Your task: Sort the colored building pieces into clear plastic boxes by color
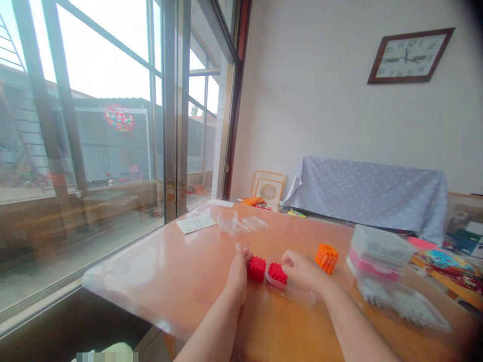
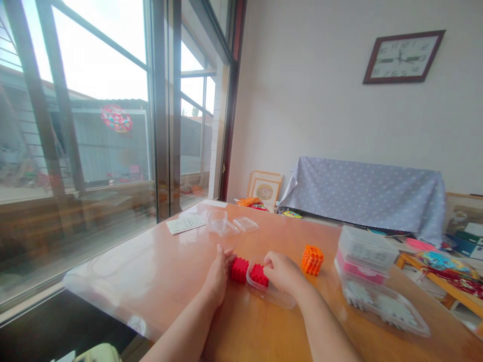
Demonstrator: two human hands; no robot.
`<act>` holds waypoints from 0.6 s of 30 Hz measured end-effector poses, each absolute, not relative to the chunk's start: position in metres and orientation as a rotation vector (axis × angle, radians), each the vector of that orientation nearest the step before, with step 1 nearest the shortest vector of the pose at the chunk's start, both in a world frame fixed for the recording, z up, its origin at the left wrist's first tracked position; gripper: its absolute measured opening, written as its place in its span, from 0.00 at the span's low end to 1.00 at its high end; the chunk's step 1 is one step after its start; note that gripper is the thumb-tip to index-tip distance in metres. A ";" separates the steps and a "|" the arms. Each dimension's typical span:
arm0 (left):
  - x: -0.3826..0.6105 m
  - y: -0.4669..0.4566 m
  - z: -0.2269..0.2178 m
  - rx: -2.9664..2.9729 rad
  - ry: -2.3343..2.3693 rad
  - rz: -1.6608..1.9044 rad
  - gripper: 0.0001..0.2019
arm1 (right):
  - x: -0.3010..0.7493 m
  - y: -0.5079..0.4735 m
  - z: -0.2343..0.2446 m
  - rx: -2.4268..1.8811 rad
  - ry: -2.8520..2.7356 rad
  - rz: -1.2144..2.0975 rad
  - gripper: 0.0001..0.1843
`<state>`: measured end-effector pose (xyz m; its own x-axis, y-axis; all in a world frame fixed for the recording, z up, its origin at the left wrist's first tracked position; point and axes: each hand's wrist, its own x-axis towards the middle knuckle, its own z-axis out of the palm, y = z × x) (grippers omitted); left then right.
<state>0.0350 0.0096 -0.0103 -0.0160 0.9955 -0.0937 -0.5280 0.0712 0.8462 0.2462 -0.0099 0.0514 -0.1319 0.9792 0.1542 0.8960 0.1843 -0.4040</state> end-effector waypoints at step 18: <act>0.032 0.011 -0.011 0.777 0.855 1.378 0.38 | 0.292 -0.022 0.051 -1.739 -1.812 0.255 0.10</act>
